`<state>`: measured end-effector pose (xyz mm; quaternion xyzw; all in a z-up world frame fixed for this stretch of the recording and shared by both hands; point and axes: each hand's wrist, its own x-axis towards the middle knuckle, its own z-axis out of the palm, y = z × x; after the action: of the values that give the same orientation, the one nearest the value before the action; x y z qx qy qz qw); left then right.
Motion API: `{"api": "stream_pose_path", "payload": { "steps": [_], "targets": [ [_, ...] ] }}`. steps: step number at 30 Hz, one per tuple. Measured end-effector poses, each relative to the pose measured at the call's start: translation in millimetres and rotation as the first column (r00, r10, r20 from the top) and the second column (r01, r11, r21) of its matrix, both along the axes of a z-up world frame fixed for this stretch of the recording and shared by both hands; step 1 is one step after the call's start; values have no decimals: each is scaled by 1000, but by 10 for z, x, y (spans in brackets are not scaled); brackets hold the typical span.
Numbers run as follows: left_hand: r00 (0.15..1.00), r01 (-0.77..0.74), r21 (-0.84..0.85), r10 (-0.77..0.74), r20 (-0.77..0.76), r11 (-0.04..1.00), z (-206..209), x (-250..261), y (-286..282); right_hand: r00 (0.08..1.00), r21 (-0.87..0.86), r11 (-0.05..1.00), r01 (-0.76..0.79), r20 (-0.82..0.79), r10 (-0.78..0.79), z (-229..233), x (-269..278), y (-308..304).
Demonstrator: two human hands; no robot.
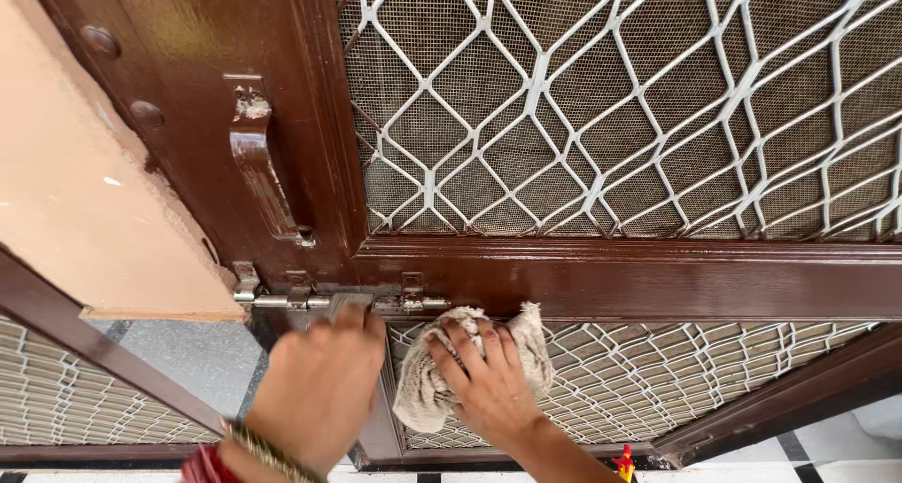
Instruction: The person wipes the wooden frame of a security door with a cloth. They then spray a liquid from a bottle onto the frame and continue wiping the surface, including the latch and handle area.
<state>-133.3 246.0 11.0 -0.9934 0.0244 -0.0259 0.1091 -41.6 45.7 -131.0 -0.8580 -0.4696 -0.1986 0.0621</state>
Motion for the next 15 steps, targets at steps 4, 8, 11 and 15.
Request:
{"api": "stream_pose_path", "payload": {
  "steps": [4,8,11,15],
  "targets": [
    [990,32,37,-37,139,999,449,144,71,999,-64,997,-43,11,44,14,-33,244],
    [915,111,117,-147,375,987,696,296,136,985,-38,985,-166,-47,164,66,-93,575],
    [818,125,173,-201,539,977,726,335,127,973,24,980,-196,-118,198,171,-160,780],
    [798,99,245,-224,559,965,679,326,138,988,-23,990,-140,-75,138,311,-218,882]
  ]
}}
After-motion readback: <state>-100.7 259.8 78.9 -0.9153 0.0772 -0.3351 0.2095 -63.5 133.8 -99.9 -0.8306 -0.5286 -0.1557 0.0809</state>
